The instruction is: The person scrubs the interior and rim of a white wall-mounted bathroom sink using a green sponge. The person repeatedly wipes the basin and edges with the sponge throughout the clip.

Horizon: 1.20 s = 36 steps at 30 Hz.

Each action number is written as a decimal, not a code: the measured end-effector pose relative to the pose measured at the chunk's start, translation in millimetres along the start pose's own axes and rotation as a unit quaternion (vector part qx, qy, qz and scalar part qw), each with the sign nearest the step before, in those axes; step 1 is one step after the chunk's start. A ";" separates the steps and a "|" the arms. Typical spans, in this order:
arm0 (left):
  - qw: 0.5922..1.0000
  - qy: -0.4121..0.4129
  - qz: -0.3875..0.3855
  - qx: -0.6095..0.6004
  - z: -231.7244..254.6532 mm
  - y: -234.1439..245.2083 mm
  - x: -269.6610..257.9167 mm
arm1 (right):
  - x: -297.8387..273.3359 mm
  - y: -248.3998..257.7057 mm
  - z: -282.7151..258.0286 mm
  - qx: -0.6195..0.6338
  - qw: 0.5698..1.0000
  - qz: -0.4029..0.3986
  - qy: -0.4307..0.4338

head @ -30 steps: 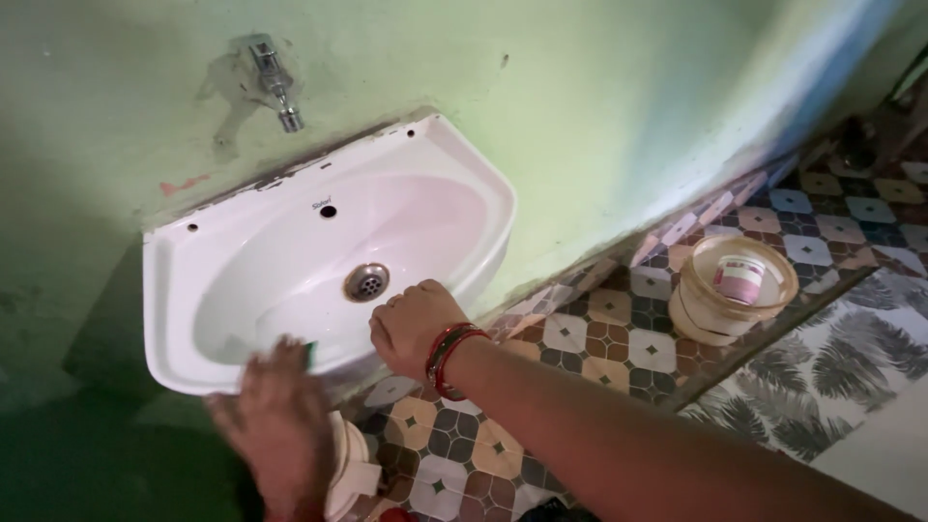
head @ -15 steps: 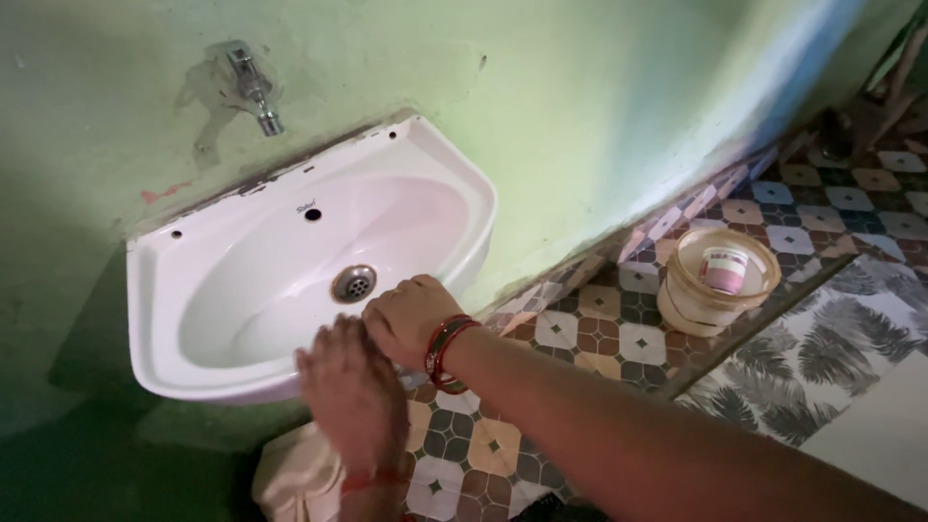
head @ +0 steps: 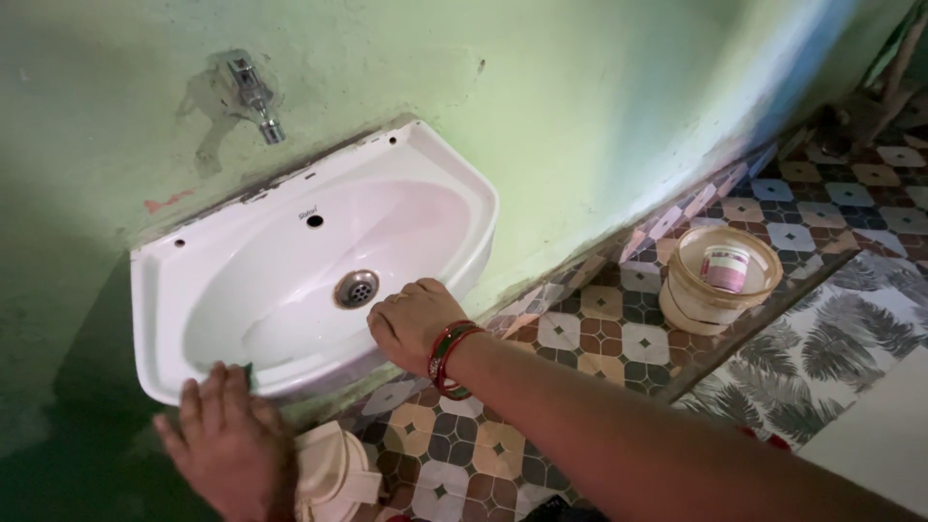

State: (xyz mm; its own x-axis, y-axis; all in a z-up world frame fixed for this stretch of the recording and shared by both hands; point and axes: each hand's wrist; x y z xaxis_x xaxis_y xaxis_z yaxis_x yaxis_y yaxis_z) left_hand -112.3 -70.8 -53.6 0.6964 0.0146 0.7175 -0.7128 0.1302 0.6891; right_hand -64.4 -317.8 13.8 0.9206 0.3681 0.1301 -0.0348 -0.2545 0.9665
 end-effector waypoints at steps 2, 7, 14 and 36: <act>0.999 -0.011 -0.039 -0.021 19.0 -10.7 -0.4 | -2.0 0.8 -1.3 0.006 1.000 -0.010 -0.004; 0.992 -0.009 -0.043 -0.121 118.7 -21.6 -4.9 | 0.6 0.5 -3.3 -0.011 1.000 0.008 -0.018; 0.993 -0.076 -0.088 -0.036 63.4 -6.0 4.3 | 0.4 -0.7 1.0 -0.023 1.000 0.003 -0.019; 0.965 -0.123 -0.116 -0.202 214.9 -41.3 37.8 | -12.0 11.6 79.6 0.008 0.987 0.092 -0.130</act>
State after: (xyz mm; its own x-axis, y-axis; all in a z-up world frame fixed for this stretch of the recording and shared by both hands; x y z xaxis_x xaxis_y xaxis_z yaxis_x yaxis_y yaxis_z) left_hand -74.5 -288.6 -33.2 0.7576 -0.2901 0.5846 -0.4145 0.4781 0.7744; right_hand -44.9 -396.3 5.9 0.9682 0.0733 0.2393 -0.2060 -0.3095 0.9283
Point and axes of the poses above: each hand's wrist, its own x-axis towards the middle knuckle, its own y-axis out of the back of the hand, z = x × y, and after that the axes turned 6 degrees about -x, right-handed
